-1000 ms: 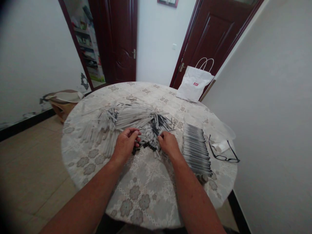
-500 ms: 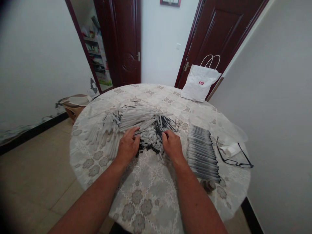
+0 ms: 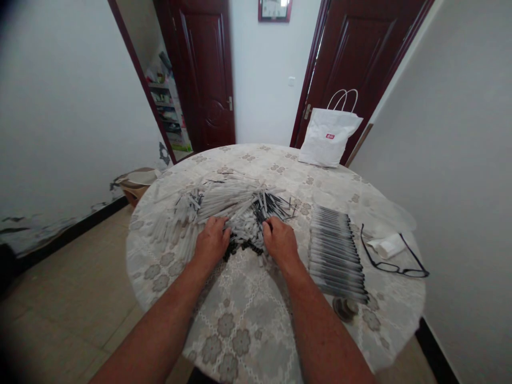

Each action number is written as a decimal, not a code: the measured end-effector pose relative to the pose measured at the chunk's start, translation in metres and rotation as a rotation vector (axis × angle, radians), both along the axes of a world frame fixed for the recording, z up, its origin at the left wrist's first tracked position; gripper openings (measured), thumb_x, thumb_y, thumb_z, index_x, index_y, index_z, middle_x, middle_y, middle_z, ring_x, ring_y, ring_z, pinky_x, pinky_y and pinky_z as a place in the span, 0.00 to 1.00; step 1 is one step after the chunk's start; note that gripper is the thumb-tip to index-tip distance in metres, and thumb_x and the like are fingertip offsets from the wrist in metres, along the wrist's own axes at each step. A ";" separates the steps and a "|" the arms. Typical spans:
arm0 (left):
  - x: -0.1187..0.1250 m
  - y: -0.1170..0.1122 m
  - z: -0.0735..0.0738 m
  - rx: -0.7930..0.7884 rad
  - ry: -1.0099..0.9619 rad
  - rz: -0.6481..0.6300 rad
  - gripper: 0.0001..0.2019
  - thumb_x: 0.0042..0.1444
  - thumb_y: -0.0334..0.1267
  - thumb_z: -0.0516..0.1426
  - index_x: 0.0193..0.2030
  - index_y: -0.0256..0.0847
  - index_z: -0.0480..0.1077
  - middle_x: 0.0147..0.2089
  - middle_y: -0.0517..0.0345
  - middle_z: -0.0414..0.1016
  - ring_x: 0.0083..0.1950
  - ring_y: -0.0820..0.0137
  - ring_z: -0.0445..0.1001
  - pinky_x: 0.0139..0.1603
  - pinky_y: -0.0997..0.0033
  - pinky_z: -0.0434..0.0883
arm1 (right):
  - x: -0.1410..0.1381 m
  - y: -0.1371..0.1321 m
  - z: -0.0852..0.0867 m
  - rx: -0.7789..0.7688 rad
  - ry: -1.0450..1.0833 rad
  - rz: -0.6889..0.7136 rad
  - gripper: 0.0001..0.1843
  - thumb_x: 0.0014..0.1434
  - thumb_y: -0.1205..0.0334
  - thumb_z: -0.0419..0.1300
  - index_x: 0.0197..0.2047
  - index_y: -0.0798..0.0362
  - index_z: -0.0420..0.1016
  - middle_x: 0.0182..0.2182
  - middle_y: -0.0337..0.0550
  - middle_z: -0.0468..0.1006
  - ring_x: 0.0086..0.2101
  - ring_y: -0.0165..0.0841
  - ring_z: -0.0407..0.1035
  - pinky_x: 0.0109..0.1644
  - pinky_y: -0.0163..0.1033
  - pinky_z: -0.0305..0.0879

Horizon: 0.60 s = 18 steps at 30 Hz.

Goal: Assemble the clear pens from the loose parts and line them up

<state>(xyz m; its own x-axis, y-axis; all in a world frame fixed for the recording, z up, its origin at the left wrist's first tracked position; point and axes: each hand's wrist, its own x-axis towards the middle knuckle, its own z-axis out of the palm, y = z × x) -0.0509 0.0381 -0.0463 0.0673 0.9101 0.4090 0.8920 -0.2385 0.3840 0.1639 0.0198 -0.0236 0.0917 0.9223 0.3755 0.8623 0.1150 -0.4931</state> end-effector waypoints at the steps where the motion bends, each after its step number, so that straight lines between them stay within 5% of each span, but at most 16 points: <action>1: 0.001 -0.002 0.001 -0.023 0.027 0.003 0.14 0.66 0.36 0.54 0.55 0.42 0.74 0.52 0.47 0.73 0.50 0.61 0.76 0.48 0.65 0.73 | 0.000 0.000 0.000 -0.002 -0.001 0.001 0.12 0.69 0.57 0.55 0.40 0.49 0.79 0.35 0.44 0.84 0.37 0.37 0.77 0.41 0.37 0.59; 10: 0.010 -0.016 0.007 0.100 -0.093 -0.180 0.13 0.68 0.40 0.53 0.53 0.47 0.76 0.47 0.50 0.72 0.43 0.64 0.75 0.44 0.67 0.72 | -0.006 -0.001 0.001 0.047 0.023 0.032 0.13 0.69 0.59 0.53 0.41 0.51 0.79 0.36 0.47 0.83 0.37 0.38 0.75 0.43 0.38 0.60; 18: 0.012 -0.019 0.014 0.078 -0.514 -0.274 0.15 0.65 0.38 0.55 0.56 0.44 0.76 0.44 0.49 0.82 0.42 0.60 0.80 0.54 0.60 0.73 | -0.009 -0.006 0.005 0.242 0.290 0.039 0.12 0.66 0.59 0.54 0.44 0.53 0.78 0.38 0.46 0.81 0.40 0.37 0.74 0.46 0.38 0.66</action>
